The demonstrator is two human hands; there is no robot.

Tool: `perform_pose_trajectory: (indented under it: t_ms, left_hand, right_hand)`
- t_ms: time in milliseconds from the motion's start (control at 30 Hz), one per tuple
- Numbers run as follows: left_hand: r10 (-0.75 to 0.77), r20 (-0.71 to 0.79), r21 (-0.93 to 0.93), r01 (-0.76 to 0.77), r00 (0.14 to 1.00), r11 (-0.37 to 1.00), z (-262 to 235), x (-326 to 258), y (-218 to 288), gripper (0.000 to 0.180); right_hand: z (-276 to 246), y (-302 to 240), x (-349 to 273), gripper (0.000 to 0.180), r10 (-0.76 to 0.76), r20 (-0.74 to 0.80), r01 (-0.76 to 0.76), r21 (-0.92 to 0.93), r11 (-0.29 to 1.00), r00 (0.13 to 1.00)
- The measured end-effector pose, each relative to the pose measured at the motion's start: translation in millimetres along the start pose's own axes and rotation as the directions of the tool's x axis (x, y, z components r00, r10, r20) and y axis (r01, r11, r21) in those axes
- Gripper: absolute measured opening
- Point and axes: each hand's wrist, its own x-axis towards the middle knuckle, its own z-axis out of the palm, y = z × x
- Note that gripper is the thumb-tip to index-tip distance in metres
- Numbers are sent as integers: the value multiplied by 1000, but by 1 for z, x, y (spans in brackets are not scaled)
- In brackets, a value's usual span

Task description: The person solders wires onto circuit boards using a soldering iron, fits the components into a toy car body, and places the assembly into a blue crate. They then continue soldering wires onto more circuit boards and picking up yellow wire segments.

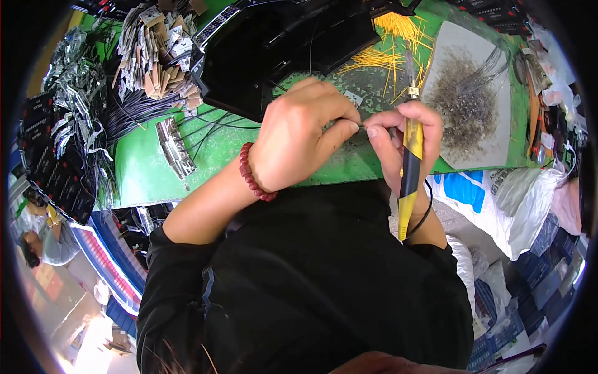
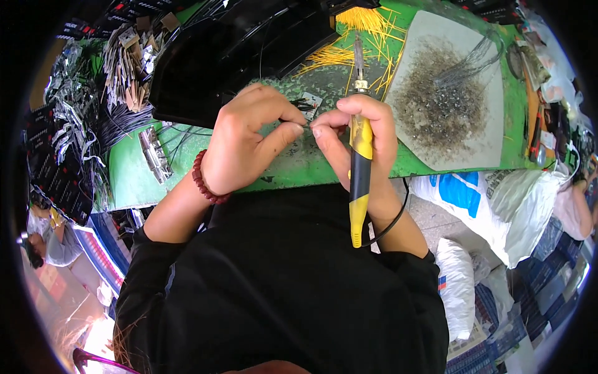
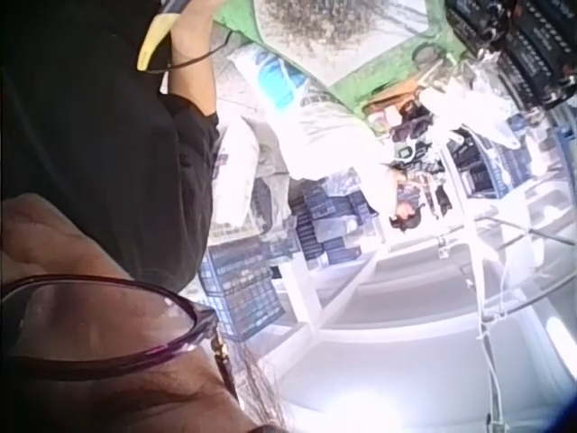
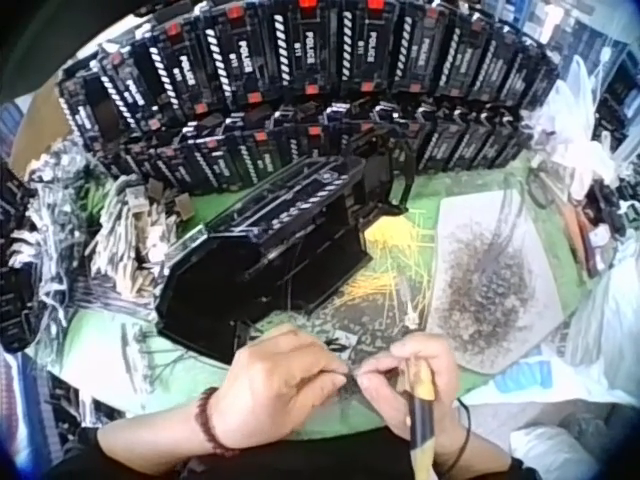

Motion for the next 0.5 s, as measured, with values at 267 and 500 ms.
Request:
perform_pose_trajectory:
  t_ms: [267, 500]
  left_hand:
    - [-91, 128, -384, 134, 988, 913, -4, 3, -7, 8]
    - [-35, 136, -445, 93, 990, 891, -7, 7, -13, 7]
  right_hand:
    - [3, 9, 0, 53, -39, 7, 34, 368, 929, 999]
    - [1, 9, 0, 51, -60, 75, 26, 394, 919, 995]
